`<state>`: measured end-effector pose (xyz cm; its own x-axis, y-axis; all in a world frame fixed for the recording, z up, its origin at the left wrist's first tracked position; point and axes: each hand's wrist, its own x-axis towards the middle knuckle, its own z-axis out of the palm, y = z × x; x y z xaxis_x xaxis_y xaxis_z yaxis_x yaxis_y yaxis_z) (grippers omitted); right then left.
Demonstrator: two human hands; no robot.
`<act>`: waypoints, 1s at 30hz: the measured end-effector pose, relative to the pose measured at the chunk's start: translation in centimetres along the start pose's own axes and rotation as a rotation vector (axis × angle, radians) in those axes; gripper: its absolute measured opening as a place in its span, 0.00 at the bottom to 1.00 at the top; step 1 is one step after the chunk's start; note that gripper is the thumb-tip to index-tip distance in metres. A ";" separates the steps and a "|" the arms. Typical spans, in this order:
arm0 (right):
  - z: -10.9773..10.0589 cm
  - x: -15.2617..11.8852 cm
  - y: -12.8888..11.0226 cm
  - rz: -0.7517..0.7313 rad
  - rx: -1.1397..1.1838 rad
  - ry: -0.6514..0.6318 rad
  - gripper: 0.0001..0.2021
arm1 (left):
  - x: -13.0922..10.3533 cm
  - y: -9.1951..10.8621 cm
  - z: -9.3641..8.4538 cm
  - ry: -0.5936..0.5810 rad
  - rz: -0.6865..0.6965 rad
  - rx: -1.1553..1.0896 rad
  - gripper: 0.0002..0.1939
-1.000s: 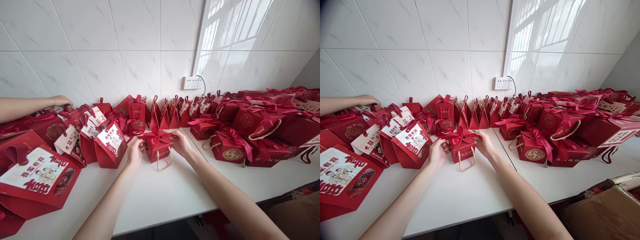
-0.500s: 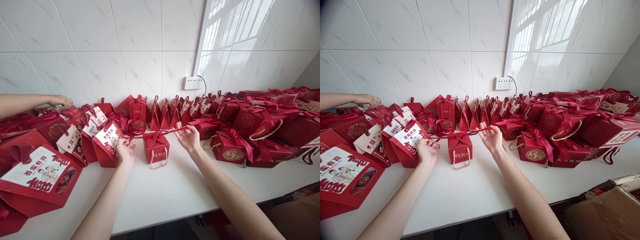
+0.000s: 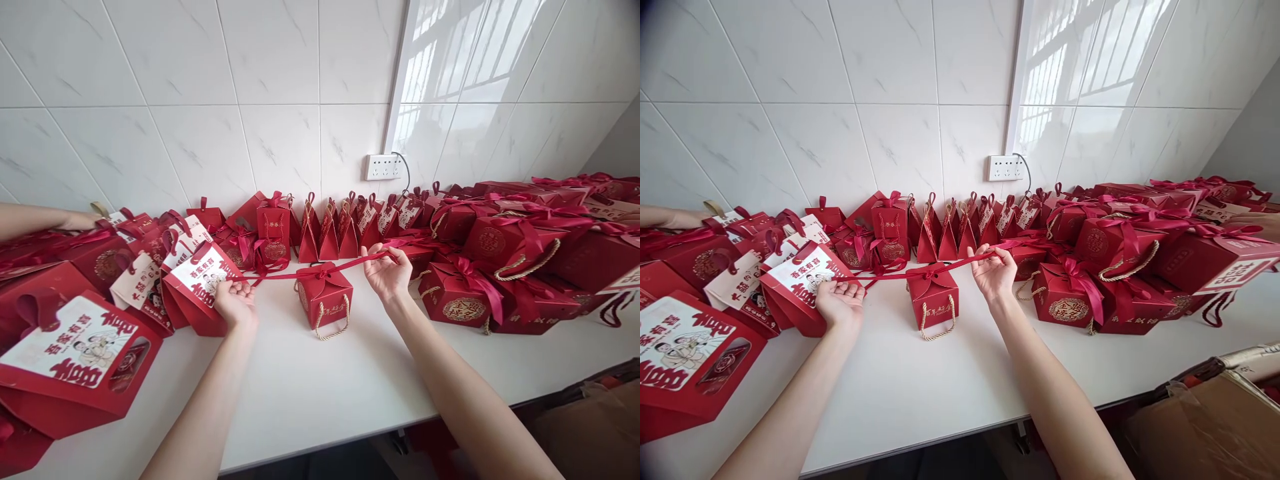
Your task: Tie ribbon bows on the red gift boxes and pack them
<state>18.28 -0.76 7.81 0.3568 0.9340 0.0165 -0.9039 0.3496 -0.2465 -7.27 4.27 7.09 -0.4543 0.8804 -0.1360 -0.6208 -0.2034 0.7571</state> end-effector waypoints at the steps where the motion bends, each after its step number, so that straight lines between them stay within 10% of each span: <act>1: 0.0 0.0 -0.1 -0.002 -0.006 -0.019 0.07 | 0.1 0.0 -0.1 -0.004 0.011 0.001 0.11; 15: -0.3 0.9 -2.0 -0.106 0.117 0.009 0.15 | 0.1 0.0 -0.1 -0.050 0.086 0.103 0.11; 23: -0.2 0.1 1.0 -0.479 -0.964 -0.141 0.10 | -2.0 -3.0 -0.4 -0.320 0.302 0.492 0.18; 30: 0.2 -2.2 3.0 -0.705 -1.751 -0.636 0.04 | -5.0 -3.3 -0.4 -0.768 0.612 0.779 0.09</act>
<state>14.72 -1.70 7.24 0.0047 0.7138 0.7003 0.6476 0.5314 -0.5461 -3.21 0.35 4.99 0.1178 0.8062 0.5798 0.2213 -0.5906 0.7761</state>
